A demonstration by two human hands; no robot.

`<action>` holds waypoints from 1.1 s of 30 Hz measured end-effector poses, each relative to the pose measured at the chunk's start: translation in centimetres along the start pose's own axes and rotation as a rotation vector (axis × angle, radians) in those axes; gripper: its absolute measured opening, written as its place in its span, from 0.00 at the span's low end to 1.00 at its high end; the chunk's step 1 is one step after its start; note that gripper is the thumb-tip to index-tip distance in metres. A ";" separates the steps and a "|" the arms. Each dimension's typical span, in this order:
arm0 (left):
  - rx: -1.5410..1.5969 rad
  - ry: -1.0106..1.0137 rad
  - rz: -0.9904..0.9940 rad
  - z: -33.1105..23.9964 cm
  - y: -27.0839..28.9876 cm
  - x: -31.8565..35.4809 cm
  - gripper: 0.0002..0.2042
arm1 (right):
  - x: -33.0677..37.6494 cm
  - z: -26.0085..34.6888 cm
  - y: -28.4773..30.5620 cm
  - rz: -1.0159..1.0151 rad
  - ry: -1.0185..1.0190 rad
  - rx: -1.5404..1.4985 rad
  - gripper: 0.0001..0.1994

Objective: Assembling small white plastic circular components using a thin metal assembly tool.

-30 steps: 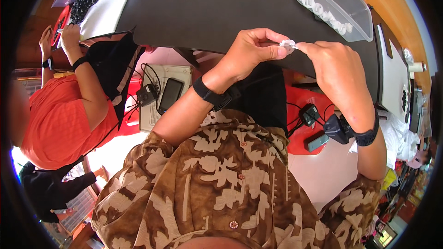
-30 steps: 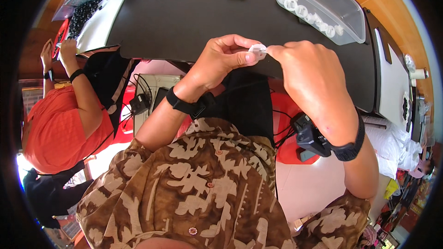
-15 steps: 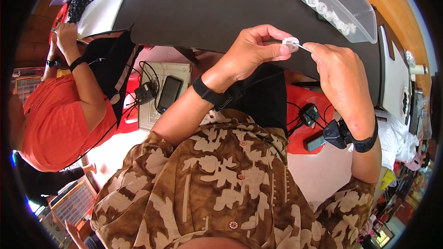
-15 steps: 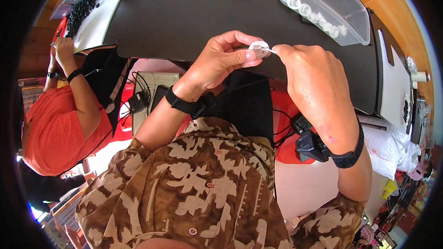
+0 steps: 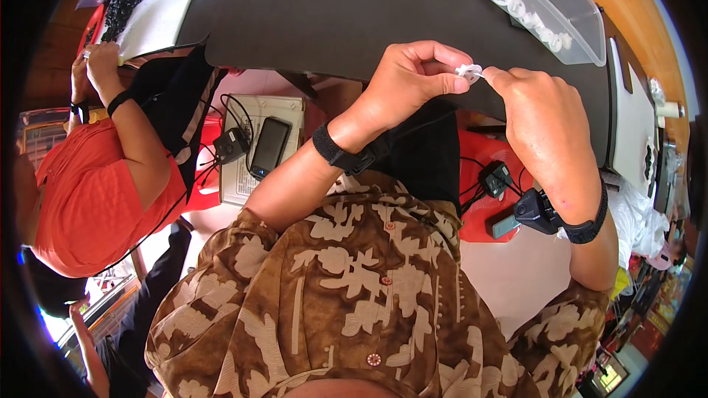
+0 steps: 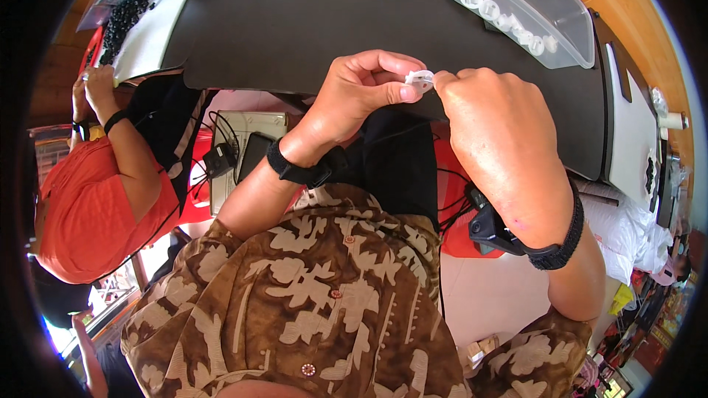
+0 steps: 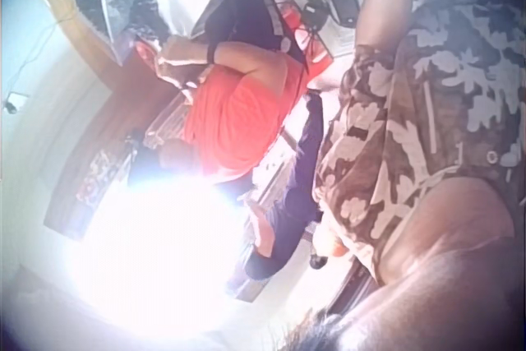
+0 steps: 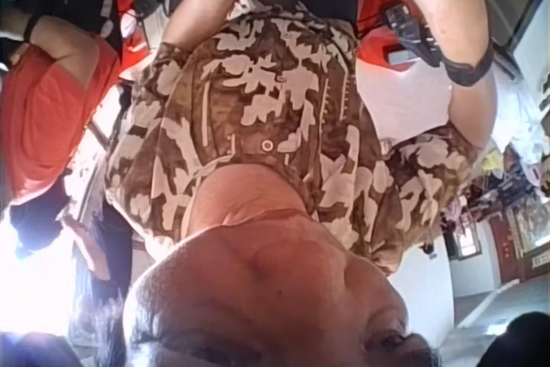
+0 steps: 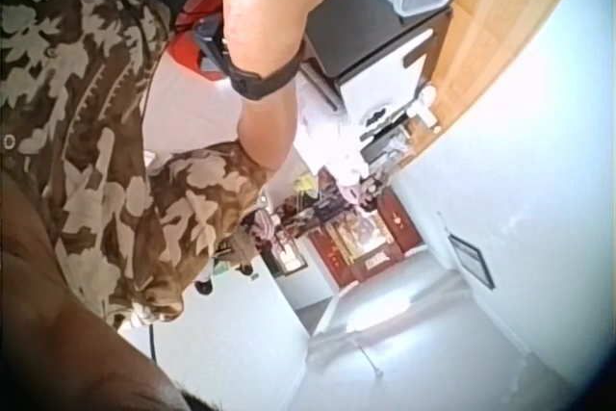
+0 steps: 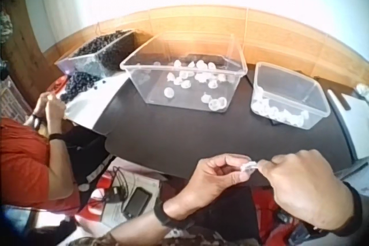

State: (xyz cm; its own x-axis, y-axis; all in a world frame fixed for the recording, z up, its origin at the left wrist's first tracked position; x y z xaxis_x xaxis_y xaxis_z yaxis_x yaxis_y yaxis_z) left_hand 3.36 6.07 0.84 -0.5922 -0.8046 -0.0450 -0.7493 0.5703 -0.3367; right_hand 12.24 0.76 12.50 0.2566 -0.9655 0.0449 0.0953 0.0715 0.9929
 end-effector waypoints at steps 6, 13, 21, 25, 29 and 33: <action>-0.063 0.004 0.008 0.1 -0.2 -0.1 0.09 | -0.3 -0.8 -1.1 0.096 0.031 0.060 0.16; -0.134 0.053 0.011 0.3 -0.2 -0.1 0.09 | -0.7 -1.6 -1.4 0.115 0.038 0.001 0.14; 0.277 0.107 0.015 0.1 -0.5 -0.3 0.12 | 1.5 -2.5 2.1 -0.271 -0.014 -0.432 0.08; 0.298 0.092 0.013 0.3 -0.4 -0.2 0.12 | 2.2 -1.9 1.4 -0.271 -0.077 -0.453 0.08; 0.298 0.067 0.027 0.2 -0.7 -0.2 0.13 | 2.2 -1.4 0.9 -0.209 -0.119 -0.448 0.08; 0.273 0.059 0.031 0.1 -0.8 -0.1 0.14 | 2.1 -0.7 0.9 -0.282 -0.013 -0.352 0.09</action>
State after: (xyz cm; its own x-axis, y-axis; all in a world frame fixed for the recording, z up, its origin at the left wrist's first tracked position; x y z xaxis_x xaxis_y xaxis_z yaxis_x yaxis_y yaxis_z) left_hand 4.04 5.69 1.01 -0.6357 -0.7719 -0.0074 -0.6277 0.5225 -0.5771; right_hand 13.55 -1.03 13.37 0.1624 -0.9623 -0.2181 0.4814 -0.1157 0.8688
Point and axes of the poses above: each hand's wrist, its own x-axis away from the middle knuckle, its own y-axis out of the back of the hand, z = x × y, the point moved 8 cm from there along -x, towards the middle knuckle, and after that the axes turned 8 degrees about -x, right-handed, at the moved point
